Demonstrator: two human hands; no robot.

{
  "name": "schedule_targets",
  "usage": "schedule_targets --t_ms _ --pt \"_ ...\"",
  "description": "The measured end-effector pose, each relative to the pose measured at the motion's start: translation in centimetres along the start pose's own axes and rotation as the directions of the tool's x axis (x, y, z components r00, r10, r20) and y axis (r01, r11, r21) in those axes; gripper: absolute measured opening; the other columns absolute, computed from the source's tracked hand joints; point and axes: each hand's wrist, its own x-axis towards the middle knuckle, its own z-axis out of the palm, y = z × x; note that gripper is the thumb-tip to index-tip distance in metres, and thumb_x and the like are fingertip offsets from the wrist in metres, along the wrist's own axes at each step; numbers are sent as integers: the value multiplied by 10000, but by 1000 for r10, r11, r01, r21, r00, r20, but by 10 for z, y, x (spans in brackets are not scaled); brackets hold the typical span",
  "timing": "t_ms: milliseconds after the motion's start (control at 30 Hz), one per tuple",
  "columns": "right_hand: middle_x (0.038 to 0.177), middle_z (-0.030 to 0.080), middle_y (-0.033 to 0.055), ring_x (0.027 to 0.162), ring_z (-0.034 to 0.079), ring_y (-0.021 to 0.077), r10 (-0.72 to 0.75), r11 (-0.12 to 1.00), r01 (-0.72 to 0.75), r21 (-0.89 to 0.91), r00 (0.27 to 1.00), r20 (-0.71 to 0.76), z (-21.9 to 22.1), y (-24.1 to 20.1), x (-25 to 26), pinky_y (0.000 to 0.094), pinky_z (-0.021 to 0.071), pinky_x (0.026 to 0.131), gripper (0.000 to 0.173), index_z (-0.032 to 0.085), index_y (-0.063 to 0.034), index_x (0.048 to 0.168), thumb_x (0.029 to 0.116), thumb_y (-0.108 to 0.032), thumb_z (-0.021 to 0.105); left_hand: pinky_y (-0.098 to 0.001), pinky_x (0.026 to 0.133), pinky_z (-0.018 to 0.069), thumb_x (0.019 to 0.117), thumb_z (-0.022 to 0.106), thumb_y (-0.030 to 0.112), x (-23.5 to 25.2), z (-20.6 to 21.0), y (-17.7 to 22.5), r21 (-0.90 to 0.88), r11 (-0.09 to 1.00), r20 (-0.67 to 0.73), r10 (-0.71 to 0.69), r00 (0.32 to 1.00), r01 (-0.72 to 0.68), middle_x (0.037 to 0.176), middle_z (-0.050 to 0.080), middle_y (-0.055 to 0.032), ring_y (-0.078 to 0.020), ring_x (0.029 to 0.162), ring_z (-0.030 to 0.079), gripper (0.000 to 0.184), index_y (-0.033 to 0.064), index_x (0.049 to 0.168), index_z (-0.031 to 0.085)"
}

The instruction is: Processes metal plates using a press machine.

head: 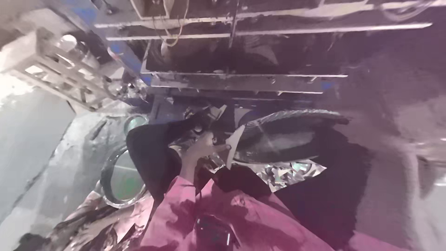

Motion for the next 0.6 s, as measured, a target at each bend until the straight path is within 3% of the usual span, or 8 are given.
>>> schedule_targets --t_ms 100,167,267,333,400,467,533,600 --pt "1117 653 342 1011 620 502 297 951 -306 44 944 142 -22 -54 9 684 435 885 274 675 69 1220 953 86 617 -436 838 540 935 727 184 8 2 -23 -31 987 -13 158 987 -158 886 697 -186 -232 857 661 274 -89 932 701" --pt "986 678 303 851 645 447 222 975 -222 -14 972 73 -9 -35 6 651 466 757 210 693 64 1160 976 25 597 -333 763 543 931 690 167 4 -6 -34 -151 953 -57 255 965 -261 831 697 -95 -120 771 636 215 -46 925 715" --pt "1055 702 288 931 681 456 185 981 -186 -55 982 -29 13 4 5 683 498 826 257 703 40 1184 1002 -96 582 -154 604 486 935 691 279 -13 -16 -60 -480 782 -244 316 917 -397 732 642 91 52 634 551 212 71 905 714" --pt "1090 651 324 962 641 503 253 965 -256 -57 966 -49 16 21 3 725 461 827 436 622 68 1226 1061 -328 548 -127 500 470 888 753 339 -32 -28 -50 -621 701 -328 175 928 -351 633 625 129 71 522 538 200 153 827 712" --pt "1139 655 307 1015 651 503 231 958 -256 -131 956 -179 22 36 -2 731 485 831 548 588 23 1313 1049 -452 521 -162 578 489 920 683 310 -41 -37 -50 -488 830 -285 141 948 -270 687 608 87 32 594 548 224 103 833 669" --pt "1439 500 347 1346 464 537 404 911 -410 -43 909 -103 -5 -3 4 713 309 1113 612 440 31 1503 1051 -366 552 -295 723 545 978 643 242 -37 -34 -52 -172 980 -151 79 985 -104 818 684 -51 -96 734 630 251 2 998 713" --pt "1414 500 385 1341 453 562 463 880 -474 -30 871 -166 -15 -20 1 704 299 1111 566 482 93 1441 1052 -311 559 -482 951 524 1012 641 227 -22 -18 -41 101 991 -24 -88 996 90 1071 725 -169 -274 999 690 309 16 1233 691" --pt "1316 554 398 1239 531 558 527 830 -551 -84 825 -206 -18 -25 -4 708 374 1029 555 534 106 1359 1072 -368 502 -555 1036 474 1010 644 237 -10 3 -32 142 978 -26 -151 988 153 1209 691 -227 -366 1135 661 438 37 1397 596"
